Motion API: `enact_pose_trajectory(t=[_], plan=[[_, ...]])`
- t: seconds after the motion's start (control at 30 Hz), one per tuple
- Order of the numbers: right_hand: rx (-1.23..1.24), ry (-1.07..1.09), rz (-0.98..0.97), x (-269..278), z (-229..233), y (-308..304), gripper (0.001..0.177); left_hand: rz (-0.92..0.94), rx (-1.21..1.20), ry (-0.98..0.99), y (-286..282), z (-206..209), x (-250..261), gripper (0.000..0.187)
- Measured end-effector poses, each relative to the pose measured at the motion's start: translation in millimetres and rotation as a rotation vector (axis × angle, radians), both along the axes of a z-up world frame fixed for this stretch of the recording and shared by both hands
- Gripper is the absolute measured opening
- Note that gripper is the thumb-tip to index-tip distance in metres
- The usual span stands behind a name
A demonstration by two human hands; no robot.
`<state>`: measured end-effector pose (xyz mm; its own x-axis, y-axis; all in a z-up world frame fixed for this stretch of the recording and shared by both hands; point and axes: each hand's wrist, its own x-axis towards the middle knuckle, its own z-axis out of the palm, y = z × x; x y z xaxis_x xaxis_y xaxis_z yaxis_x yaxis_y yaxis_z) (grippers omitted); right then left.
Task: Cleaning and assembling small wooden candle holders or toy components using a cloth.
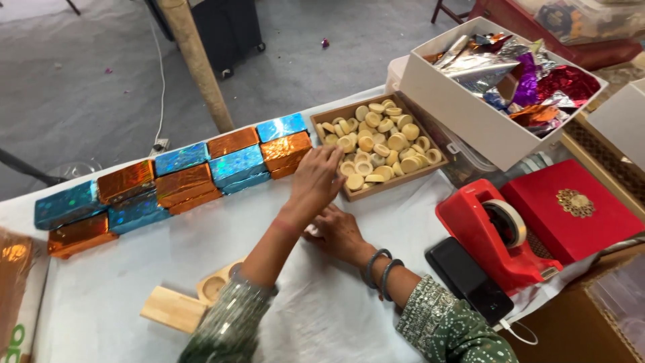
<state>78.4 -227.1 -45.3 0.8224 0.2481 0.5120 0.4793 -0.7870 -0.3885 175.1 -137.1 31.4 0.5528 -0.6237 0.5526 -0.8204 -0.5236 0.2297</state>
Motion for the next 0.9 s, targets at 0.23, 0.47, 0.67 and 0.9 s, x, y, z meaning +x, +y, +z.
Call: enact_pose_trajectory(t=[0.23, 0.47, 0.67, 0.9], plan=[[-0.014, 0.194, -0.047, 8, -21, -7, 0.053, 0.318, 0.182, 0.057, -76, -49, 73, 0.062], [-0.029, 0.181, -0.018, 8, -20, -7, 0.048, 0.467, 0.244, 0.119, -83, -57, 83, 0.047], [-0.017, 0.252, -0.028, 8, -14, -7, 0.049, 0.458, 0.312, 0.124, -83, -62, 85, 0.026], [0.041, 0.159, -0.003, 4, -3, -5, 0.032, 0.176, -0.349, 0.128, -19, -15, 2, 0.043]])
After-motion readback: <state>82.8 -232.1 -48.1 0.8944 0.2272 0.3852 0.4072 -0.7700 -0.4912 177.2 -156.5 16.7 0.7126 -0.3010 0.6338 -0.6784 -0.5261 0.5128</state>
